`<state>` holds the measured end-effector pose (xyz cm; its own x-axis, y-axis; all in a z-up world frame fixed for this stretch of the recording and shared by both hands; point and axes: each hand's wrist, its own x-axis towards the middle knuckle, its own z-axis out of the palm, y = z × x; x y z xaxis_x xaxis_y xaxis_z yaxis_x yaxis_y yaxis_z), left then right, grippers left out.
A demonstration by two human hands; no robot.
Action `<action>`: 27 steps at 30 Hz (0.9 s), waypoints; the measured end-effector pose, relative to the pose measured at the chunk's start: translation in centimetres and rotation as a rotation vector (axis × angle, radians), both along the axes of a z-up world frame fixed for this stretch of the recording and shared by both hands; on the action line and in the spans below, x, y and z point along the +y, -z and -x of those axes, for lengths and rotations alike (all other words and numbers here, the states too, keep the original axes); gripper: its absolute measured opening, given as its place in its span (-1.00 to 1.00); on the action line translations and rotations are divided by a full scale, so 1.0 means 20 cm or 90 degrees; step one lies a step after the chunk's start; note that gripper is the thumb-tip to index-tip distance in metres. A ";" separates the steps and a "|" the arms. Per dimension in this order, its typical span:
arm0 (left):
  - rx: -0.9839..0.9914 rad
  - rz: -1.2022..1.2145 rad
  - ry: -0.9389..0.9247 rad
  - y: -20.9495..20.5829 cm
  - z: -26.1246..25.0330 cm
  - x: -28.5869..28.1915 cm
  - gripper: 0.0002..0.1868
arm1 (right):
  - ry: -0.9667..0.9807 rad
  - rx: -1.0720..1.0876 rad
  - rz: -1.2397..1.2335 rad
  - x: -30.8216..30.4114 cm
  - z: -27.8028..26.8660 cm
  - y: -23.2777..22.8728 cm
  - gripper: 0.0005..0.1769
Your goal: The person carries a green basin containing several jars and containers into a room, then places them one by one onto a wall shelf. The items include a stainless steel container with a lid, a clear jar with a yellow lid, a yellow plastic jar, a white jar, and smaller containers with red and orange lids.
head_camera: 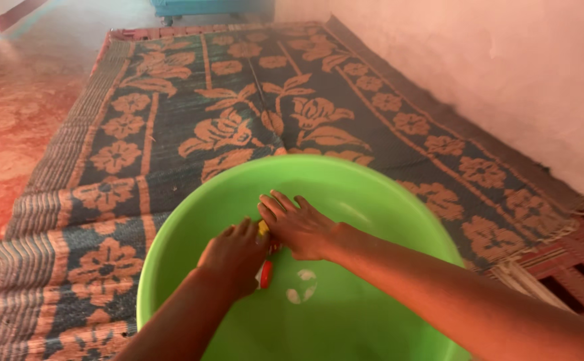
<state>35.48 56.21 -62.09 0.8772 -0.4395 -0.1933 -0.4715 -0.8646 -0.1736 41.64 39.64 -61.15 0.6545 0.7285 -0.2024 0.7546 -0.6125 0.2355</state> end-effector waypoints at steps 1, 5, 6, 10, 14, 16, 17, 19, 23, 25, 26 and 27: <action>0.015 0.003 0.003 0.04 0.00 -0.02 -0.08 | 0.013 0.006 0.014 0.01 -0.01 0.03 0.08; 0.053 -0.008 -0.002 0.16 0.05 -0.09 -0.02 | -0.003 0.004 -0.081 0.05 -0.05 0.13 0.16; 0.054 -0.015 -0.005 0.18 0.06 -0.11 -0.01 | 0.031 0.044 -0.057 0.06 -0.05 0.15 0.22; -0.031 -0.023 -0.074 0.30 0.11 -0.14 -0.10 | 0.103 0.065 -0.017 0.07 -0.06 0.18 0.33; -0.075 -0.019 -0.133 0.41 0.05 -0.06 -0.19 | 0.151 0.067 -0.070 0.08 -0.12 0.19 0.05; -0.101 -0.006 -0.131 0.49 0.08 -0.05 -0.36 | 0.170 0.137 -0.106 0.06 -0.11 0.21 0.13; -0.154 0.001 -0.131 0.52 0.08 -0.05 -0.47 | 0.180 0.167 -0.131 0.06 -0.11 0.20 0.18; -0.190 -0.018 -0.144 0.57 0.09 -0.04 -0.69 | 0.159 0.152 -0.116 0.07 -0.07 0.19 0.23; -0.214 -0.012 -0.180 0.56 0.13 -0.04 -0.89 | 0.123 0.193 -0.018 0.04 0.00 0.10 0.22; -0.220 -0.006 -0.176 0.49 0.14 -0.05 -0.81 | 0.125 0.252 0.052 0.01 0.00 0.05 0.24; -0.198 -0.030 -0.170 0.43 0.13 -0.05 -0.72 | 0.127 0.281 0.087 -0.02 0.00 0.03 0.25; -0.175 -0.054 -0.163 0.36 0.13 -0.04 -0.61 | 0.133 0.275 0.084 -0.05 0.00 0.01 0.26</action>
